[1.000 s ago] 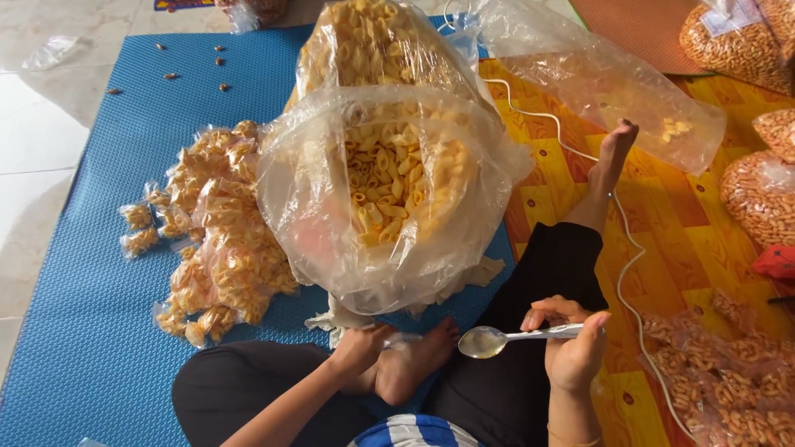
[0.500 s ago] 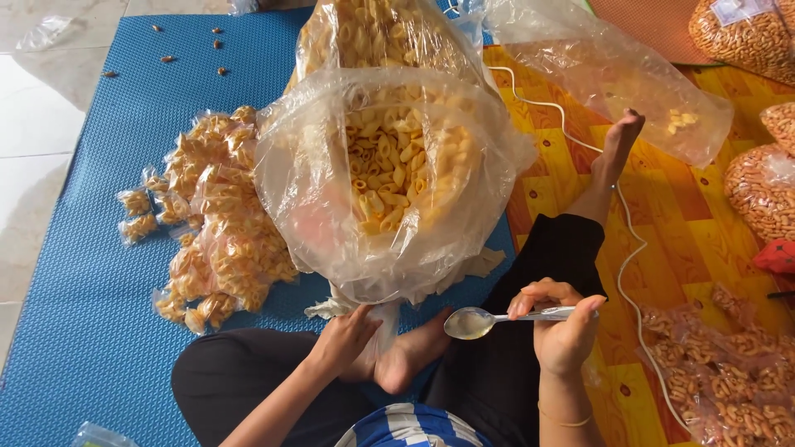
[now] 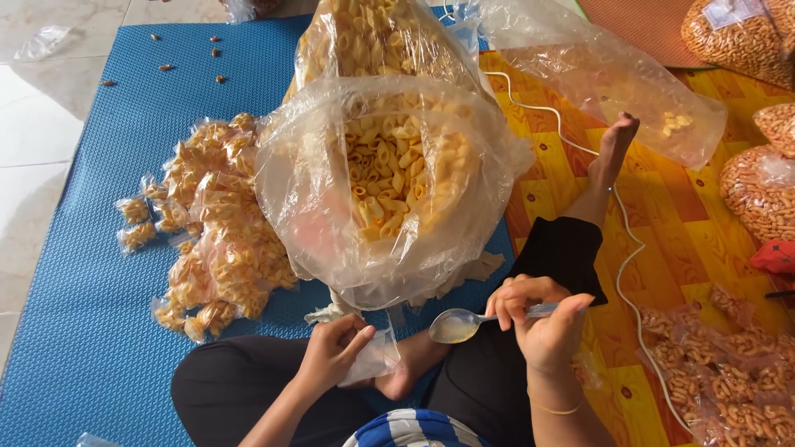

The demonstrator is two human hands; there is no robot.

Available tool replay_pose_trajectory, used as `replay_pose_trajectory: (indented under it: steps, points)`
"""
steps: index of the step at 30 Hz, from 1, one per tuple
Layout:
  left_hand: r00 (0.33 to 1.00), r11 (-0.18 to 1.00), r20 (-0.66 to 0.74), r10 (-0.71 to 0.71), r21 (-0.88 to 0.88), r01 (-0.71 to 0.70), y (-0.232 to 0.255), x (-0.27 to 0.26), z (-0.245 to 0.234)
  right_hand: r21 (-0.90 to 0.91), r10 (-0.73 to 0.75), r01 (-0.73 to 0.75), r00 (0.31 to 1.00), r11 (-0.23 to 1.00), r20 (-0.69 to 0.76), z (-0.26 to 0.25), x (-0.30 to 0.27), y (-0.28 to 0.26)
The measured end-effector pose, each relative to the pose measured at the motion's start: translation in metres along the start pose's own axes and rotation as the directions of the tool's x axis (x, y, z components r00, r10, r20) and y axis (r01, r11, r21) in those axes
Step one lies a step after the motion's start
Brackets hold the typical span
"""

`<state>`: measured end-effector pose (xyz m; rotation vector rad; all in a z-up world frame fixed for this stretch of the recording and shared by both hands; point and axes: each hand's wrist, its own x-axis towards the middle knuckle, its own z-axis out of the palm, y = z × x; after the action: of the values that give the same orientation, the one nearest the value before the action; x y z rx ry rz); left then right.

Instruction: Packaging snacks by scooping them from a large bulk bag into small individual bags and sealing them.

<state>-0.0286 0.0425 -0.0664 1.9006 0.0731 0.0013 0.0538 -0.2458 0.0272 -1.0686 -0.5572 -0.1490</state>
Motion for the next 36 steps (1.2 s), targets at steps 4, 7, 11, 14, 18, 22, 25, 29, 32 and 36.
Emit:
replay_pose_trajectory:
  steps: [4,7,11,14,18,22,25,29,32,36]
  points:
    - [0.942,0.925,-0.081,0.325,-0.181,-0.335,0.072,-0.012,-0.011,0.007,0.123,-0.125,0.984,0.992,0.128,0.023,0.002,0.003]
    - [0.838,0.841,-0.212,0.502,-0.107,-0.531,0.104,-0.004,-0.011,-0.174,0.299,-0.264,0.929,0.949,0.219,0.054,0.007,0.003]
    - [0.736,0.844,-0.468,0.489,0.039,-0.535,0.120,0.008,0.001,-0.364,0.410,-0.282,0.844,0.888,0.347,0.074,0.007,-0.001]
    - [0.697,0.842,-0.597,0.398,-0.064,-0.536,0.115,0.014,0.009,-0.380,0.383,-0.249,0.862,0.891,0.333,0.075,0.009,-0.001]
    - [0.526,0.754,-0.715,0.461,0.003,-0.657,0.108,0.033,0.015,-0.351,0.253,-0.189,0.956,0.917,0.148,0.066,0.015,0.007]
    - [0.535,0.829,-0.703,0.469,0.141,-0.542,0.117,0.012,0.021,-0.431,0.182,-0.143,0.982,0.891,0.049,0.065,0.019,-0.007]
    - [0.630,0.814,-0.523,0.574,0.278,-0.511,0.130,0.006,0.025,-0.681,-0.023,0.082,0.995,0.728,0.095,0.079,0.021,-0.015]
    - [0.719,0.826,-0.413,0.559,0.203,-0.526,0.140,0.009,0.035,-0.672,-0.111,0.323,0.934,0.666,0.339,0.086,0.018,-0.013]
    - [0.744,0.837,-0.401,0.534,0.126,-0.533,0.151,0.010,0.034,-0.686,-0.151,0.402,0.905,0.606,0.397,0.085,0.017,-0.007]
    - [0.796,0.836,-0.315,0.518,-0.013,-0.549,0.156,0.014,0.032,-0.769,-0.242,0.442,0.897,0.462,0.370,0.084,0.024,-0.011]
